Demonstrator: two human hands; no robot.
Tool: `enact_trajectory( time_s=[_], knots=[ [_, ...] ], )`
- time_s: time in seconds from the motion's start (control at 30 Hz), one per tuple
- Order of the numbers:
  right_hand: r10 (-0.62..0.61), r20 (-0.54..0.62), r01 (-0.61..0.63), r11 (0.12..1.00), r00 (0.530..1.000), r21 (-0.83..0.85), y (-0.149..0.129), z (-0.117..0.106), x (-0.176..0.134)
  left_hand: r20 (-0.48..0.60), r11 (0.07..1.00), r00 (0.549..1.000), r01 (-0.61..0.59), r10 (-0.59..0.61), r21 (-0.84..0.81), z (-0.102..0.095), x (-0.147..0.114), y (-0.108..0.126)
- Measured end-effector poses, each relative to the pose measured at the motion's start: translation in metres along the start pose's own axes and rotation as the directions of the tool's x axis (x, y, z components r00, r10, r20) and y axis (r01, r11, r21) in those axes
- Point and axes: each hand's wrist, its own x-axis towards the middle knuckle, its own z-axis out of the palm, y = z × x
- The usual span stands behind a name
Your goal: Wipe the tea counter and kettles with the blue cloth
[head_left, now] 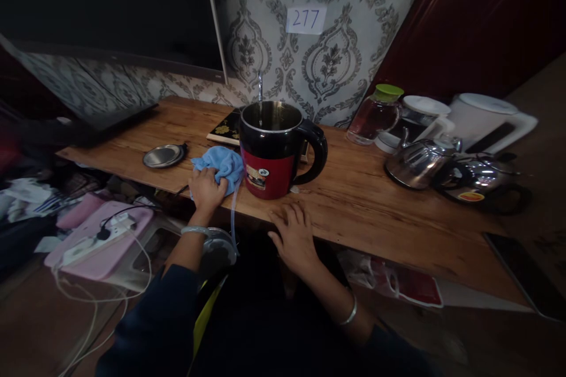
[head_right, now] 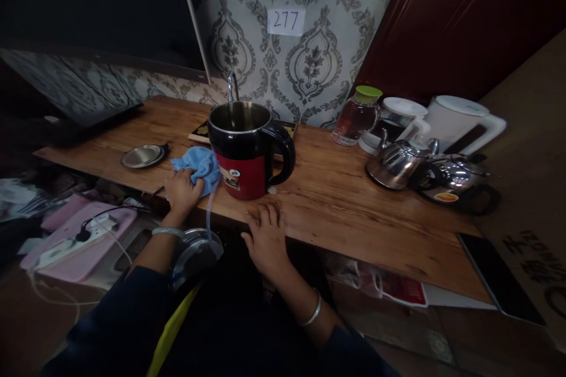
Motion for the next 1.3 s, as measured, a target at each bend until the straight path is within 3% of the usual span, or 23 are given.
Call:
enact_trajectory(
  time_s=[0.4,0.6,1.0,1.3],
  knots=[
    [0.08,-0.091,-0.087,0.993,0.993,-0.074,0.053,-0.012,-0.045,-0.009,1.0,1.0,0.0,0.0,-0.009,0.0,0.0,0.001],
    [0.081,-0.096,-0.087,0.994,0.992,-0.059,0.041,-0.011,-0.047,-0.002,1.0,1.0,0.018,-0.018,-0.003,-0.002,0.0,0.003],
    [-0.004,-0.026,0.004,1.0,1.0,0.017,0.007,0.0,-0.018,-0.027,1.0,1.0,-0.01,0.011,0.014,0.004,0.0,-0.002],
    [0.024,-0.059,-0.025,1.0,0.998,-0.017,0.028,-0.002,-0.04,-0.032,1.0,0.999,-0.011,0.011,0.004,0.003,-0.001,-0.001]
  ],
)
